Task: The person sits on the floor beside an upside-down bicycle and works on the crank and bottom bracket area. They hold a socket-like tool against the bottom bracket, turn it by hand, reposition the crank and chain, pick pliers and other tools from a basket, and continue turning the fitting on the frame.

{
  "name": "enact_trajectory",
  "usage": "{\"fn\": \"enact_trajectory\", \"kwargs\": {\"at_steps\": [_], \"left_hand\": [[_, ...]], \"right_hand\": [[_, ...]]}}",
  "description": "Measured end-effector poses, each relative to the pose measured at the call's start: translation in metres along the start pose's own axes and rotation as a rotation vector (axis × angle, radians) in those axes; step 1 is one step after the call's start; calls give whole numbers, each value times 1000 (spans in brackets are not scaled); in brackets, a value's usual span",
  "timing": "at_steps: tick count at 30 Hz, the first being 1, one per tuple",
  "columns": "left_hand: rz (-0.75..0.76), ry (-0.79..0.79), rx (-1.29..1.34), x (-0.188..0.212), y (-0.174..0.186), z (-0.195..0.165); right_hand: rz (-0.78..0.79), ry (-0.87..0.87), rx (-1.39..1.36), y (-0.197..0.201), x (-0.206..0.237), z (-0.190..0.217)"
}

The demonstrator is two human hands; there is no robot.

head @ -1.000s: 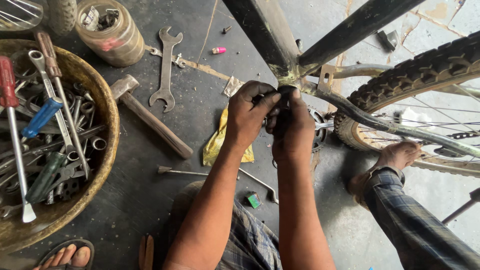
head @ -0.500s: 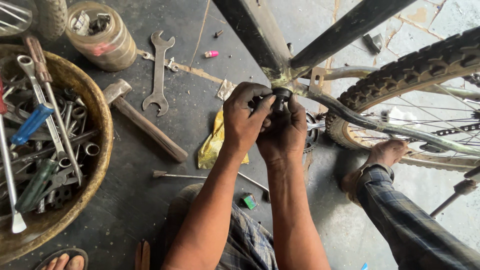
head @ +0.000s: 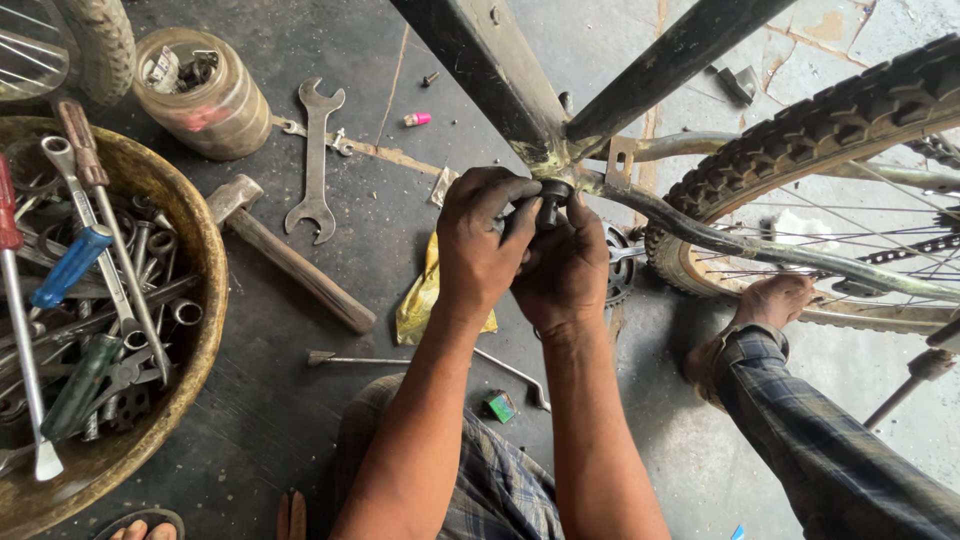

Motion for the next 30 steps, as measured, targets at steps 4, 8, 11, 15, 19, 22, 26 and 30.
{"fn": "enact_trajectory", "kwargs": {"at_steps": [4, 8, 11, 15, 19, 22, 26, 30], "left_hand": [[-37, -25, -76, 1, -3, -3], [-28, 16, -35, 0, -6, 1], [18, 285, 233, 3, -10, 19], [-27, 108, 211, -2, 2, 9], [39, 125, 155, -5, -1, 9], [44, 140, 101, -6, -5, 8], [-4, 155, 94, -6, -4, 10], [34, 132, 81, -7, -4, 10]], "right_hand": [[22, 23, 291, 5, -3, 10], [64, 21, 227, 11, -9, 8], [94, -13, -18, 10, -11, -3], [131, -48, -285, -1, -10, -16], [20, -35, -217, 1, -6, -13], [34, -21, -85, 2, -4, -6], [95, -38, 121, 4, -4, -3], [32, 3, 280, 12, -8, 4]]}}
Point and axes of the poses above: each hand's wrist, its own x-axis away from the middle knuckle, its own y-axis out of the back of the hand, z = x × y, the point moved 7 cm from there along -x, towards the middle knuckle, and after that the axes turned 8 degrees about z, right-handed, at the moved point
